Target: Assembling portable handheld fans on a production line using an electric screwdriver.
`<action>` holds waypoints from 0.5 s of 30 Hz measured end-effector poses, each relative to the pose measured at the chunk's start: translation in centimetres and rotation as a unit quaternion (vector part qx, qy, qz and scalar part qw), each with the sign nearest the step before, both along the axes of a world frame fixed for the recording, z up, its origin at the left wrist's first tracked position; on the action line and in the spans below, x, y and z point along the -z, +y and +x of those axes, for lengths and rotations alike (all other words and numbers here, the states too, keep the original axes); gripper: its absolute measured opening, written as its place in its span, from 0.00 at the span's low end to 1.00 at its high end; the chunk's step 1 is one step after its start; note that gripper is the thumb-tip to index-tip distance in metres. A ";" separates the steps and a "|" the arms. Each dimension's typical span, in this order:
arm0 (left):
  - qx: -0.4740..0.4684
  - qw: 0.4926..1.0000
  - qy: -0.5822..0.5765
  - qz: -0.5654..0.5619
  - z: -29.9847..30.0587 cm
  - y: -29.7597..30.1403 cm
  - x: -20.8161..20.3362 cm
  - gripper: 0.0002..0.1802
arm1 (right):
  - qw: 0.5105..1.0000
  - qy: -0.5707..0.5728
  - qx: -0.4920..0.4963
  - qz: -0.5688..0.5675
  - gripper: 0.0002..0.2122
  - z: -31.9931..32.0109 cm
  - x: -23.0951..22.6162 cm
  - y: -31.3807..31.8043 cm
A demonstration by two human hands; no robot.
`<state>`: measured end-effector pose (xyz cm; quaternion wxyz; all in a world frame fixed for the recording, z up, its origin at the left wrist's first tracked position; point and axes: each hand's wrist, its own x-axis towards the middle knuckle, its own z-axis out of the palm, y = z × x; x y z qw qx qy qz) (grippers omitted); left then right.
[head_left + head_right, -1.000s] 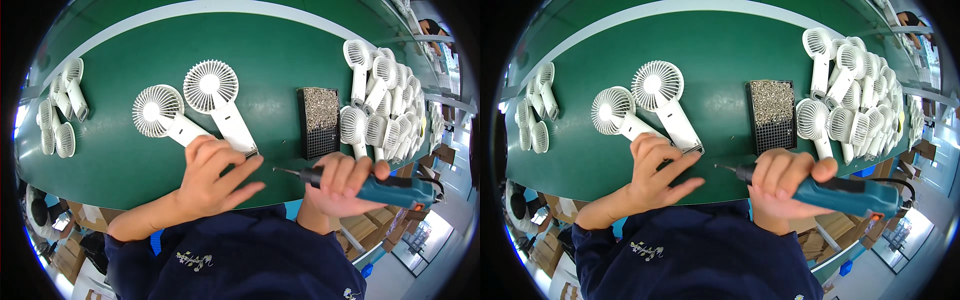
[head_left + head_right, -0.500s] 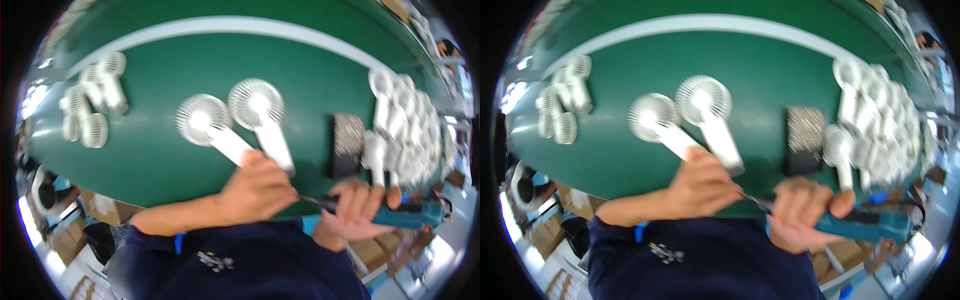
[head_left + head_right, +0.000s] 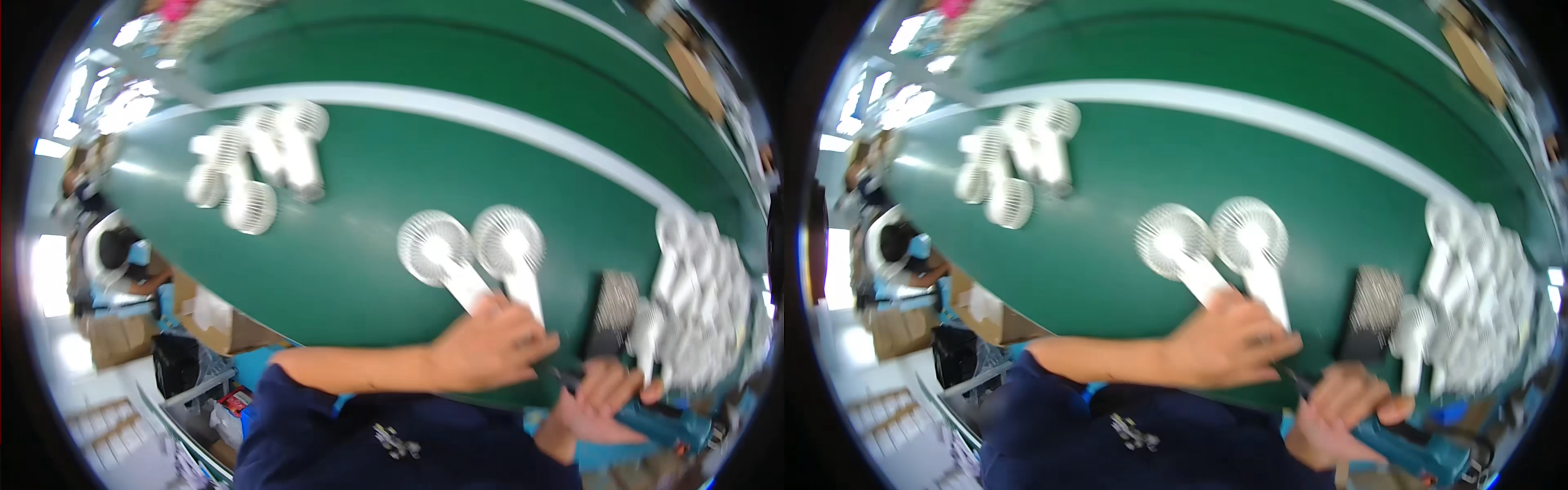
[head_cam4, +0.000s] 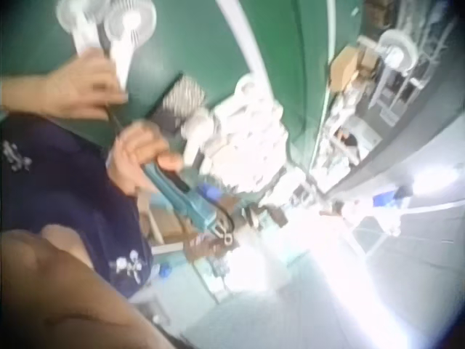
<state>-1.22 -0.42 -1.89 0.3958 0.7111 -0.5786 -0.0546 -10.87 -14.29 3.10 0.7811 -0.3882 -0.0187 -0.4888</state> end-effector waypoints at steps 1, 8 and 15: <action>0.013 0.999 0.012 0.040 1.1 0.3 -0.9 0.34 | 1.000 0.023 0.012 0.015 0.19 0.8 -0.8 0.9; -0.077 0.984 -0.056 0.149 2.3 0.7 -0.6 0.32 | 0.978 0.058 -0.040 -0.198 0.11 1.9 0.1 -0.8; -0.080 0.987 -0.035 0.134 1.5 0.7 -0.1 0.30 | 0.976 0.081 -0.073 -0.188 0.11 2.2 0.9 -0.6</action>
